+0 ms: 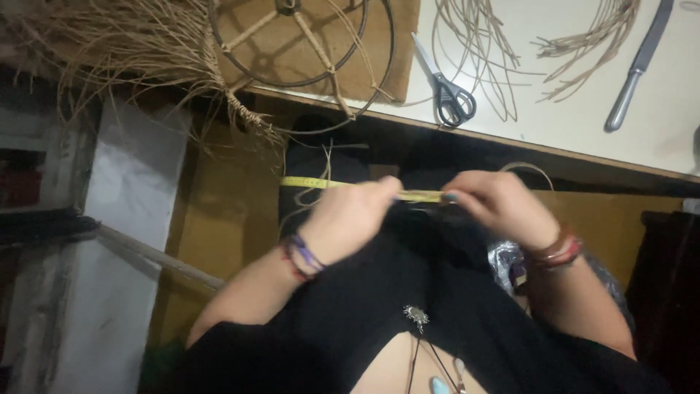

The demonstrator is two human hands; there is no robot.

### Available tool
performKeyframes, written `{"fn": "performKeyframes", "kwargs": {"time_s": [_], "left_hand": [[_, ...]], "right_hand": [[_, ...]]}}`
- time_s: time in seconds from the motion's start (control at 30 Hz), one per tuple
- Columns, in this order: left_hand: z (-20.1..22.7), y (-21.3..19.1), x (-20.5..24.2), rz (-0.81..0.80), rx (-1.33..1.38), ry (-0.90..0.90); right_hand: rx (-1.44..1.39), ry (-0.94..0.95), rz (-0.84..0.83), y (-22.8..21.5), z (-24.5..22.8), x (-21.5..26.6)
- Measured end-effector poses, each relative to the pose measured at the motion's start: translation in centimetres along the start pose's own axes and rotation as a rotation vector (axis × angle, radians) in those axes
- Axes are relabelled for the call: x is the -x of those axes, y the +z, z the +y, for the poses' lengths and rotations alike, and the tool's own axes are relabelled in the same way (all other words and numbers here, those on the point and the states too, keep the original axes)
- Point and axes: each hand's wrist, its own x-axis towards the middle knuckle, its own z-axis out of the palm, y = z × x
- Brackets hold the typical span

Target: Measuring, cutting, and weaving dried grass fibers onto a circular metal frame to create a decorative lampshade.

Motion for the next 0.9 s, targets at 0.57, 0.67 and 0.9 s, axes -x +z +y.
{"fn": "performKeyframes", "kwargs": {"time_s": [0.57,0.67,0.9], "left_hand": [[-0.2,1.5,-0.5,0.090,-0.082,0.065],[2.0,4.7,-1.1,0.000,0.136,0.040],[-1.4,3.3,-0.7,-0.174,0.169,-0.034]], "right_hand": [[0.161,-0.038,-0.027,3.2,0.7,-1.2],[0.215,-0.070,-0.023,3.7,0.6,-1.8],[0.079,0.111,-0.087,0.2,3.2,-0.3]]}}
